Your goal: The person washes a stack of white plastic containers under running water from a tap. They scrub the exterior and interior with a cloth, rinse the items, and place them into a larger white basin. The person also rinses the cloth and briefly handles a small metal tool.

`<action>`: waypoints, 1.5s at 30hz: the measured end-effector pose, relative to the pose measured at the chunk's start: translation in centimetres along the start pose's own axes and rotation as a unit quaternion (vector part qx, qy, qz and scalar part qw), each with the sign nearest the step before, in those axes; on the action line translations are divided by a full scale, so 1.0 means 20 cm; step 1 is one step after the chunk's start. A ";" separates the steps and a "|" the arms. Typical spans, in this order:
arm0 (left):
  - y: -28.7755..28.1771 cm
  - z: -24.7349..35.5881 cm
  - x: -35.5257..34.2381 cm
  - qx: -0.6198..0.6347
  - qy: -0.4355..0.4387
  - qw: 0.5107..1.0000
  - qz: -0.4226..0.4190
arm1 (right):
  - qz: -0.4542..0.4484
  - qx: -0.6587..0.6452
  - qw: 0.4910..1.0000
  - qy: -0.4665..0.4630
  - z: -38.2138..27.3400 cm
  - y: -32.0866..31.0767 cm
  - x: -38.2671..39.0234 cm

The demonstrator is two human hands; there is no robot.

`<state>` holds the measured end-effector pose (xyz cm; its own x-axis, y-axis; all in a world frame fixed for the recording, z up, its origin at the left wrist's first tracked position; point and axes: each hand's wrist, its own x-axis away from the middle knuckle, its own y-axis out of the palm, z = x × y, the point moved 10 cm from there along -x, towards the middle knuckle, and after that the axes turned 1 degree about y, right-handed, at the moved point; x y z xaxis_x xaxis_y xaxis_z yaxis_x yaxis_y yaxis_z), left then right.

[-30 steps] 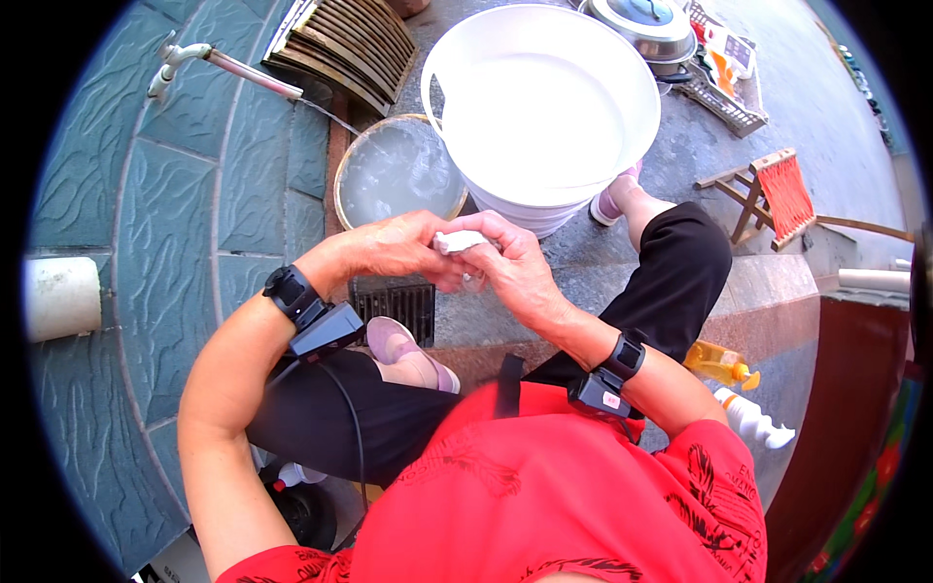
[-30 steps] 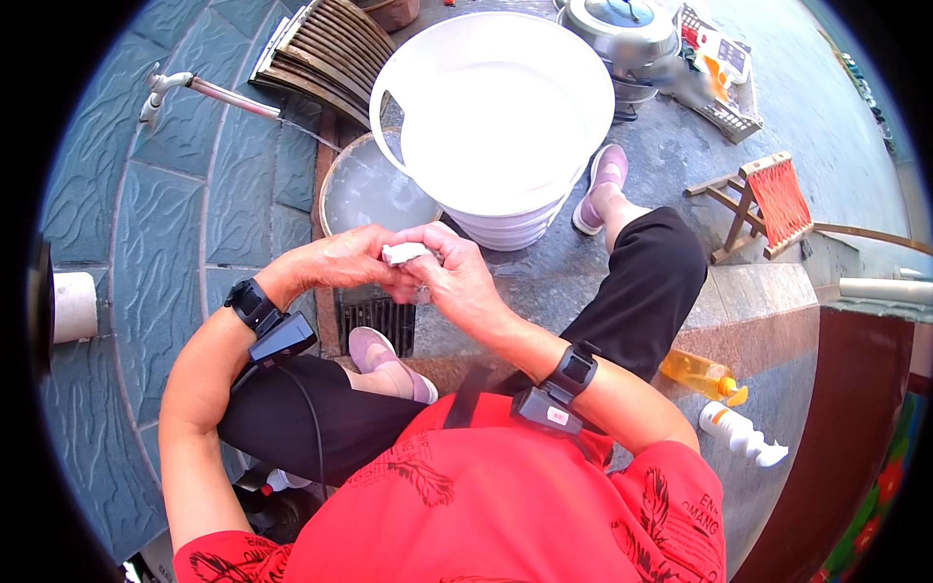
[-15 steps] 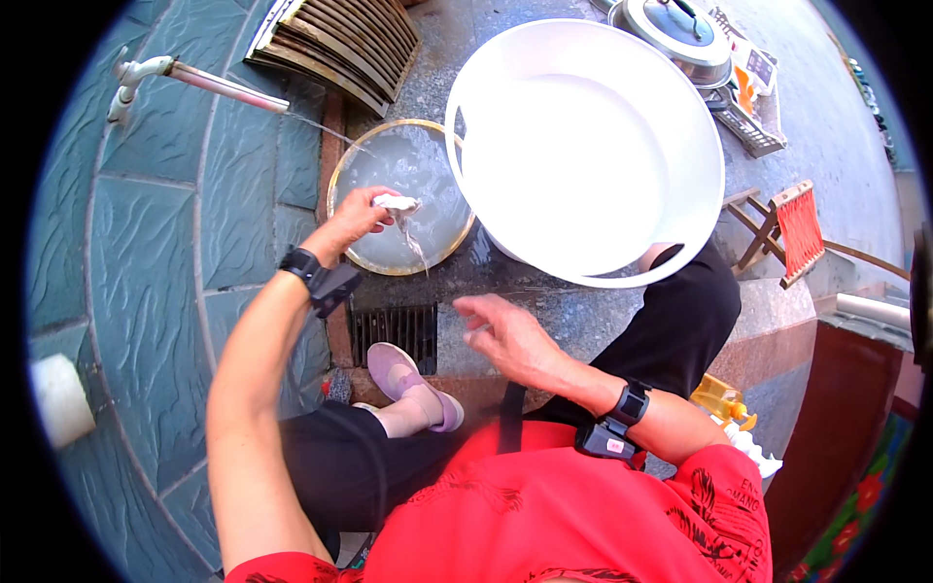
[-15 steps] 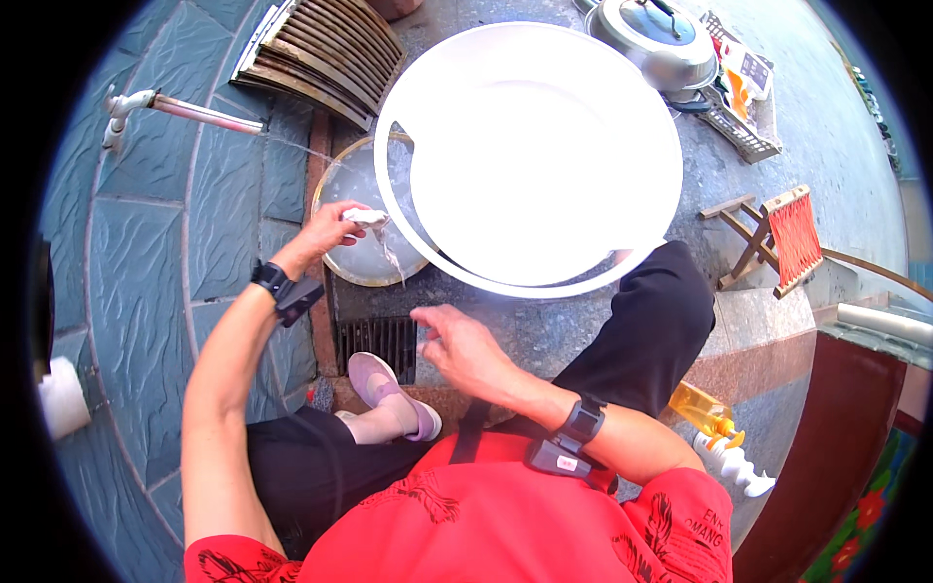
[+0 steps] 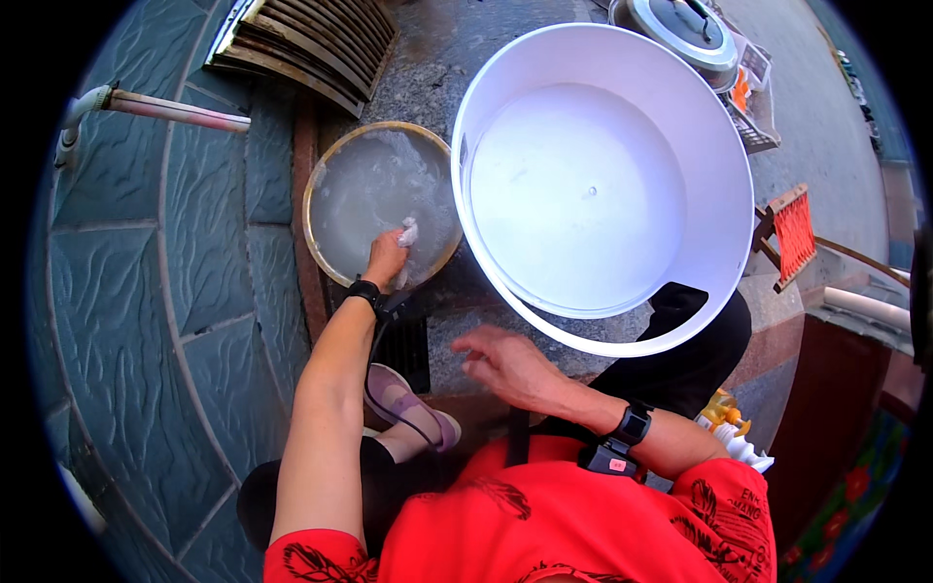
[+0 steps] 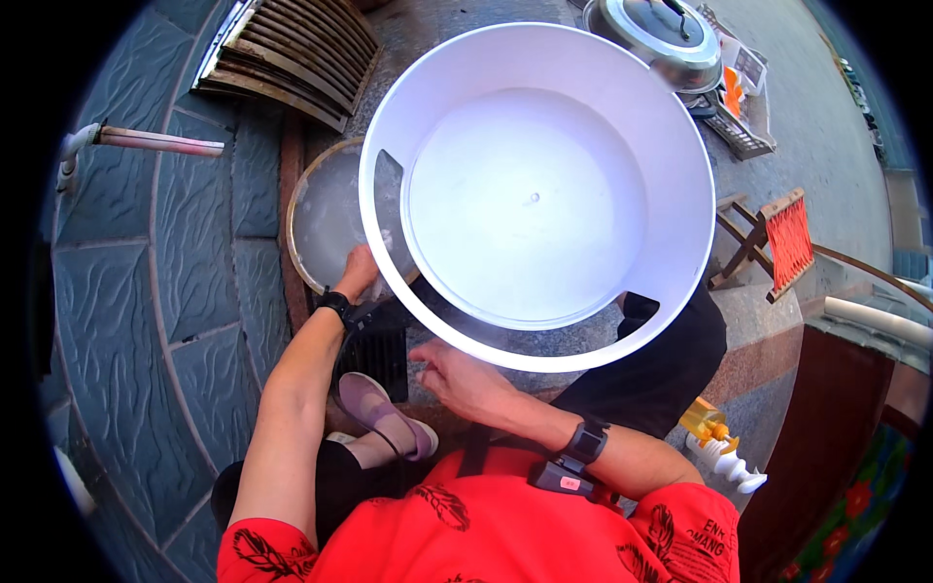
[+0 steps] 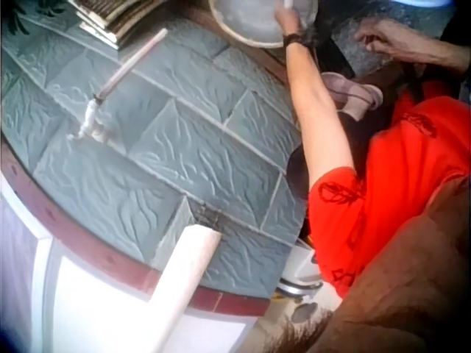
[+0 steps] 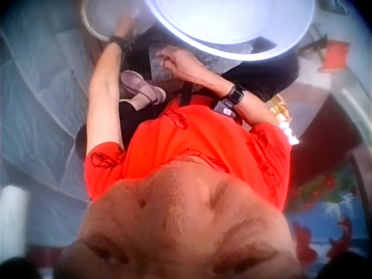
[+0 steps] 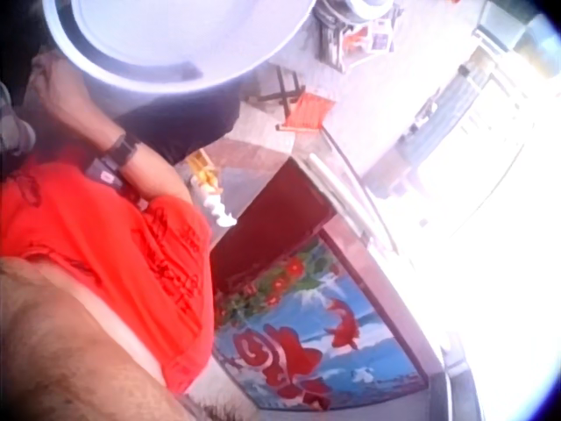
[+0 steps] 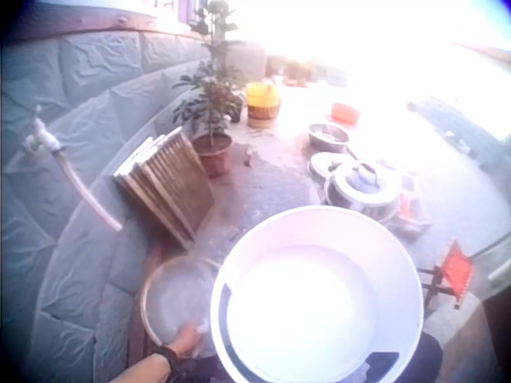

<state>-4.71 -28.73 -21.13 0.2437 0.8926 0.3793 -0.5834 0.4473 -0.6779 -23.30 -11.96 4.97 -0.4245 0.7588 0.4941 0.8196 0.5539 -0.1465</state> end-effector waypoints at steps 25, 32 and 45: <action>-0.37 0.67 0.55 0.699 -0.164 0.695 -0.029 | 0.088 -0.497 0.863 0.031 0.17 0.14 -0.35; -0.09 0.75 0.79 0.608 -0.191 0.767 -0.076 | 0.226 -0.350 0.908 -0.045 0.26 0.01 -0.37; -0.42 0.06 0.58 0.331 -0.168 0.915 0.160 | 0.169 0.061 0.958 -0.224 -0.28 0.06 0.20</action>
<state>2.14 -22.20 -10.34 -0.2096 0.8545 0.4753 -0.9513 -0.0658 -0.3012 -21.84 -10.11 11.52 -0.2883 0.9575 -0.0132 0.8996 0.2661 -0.3464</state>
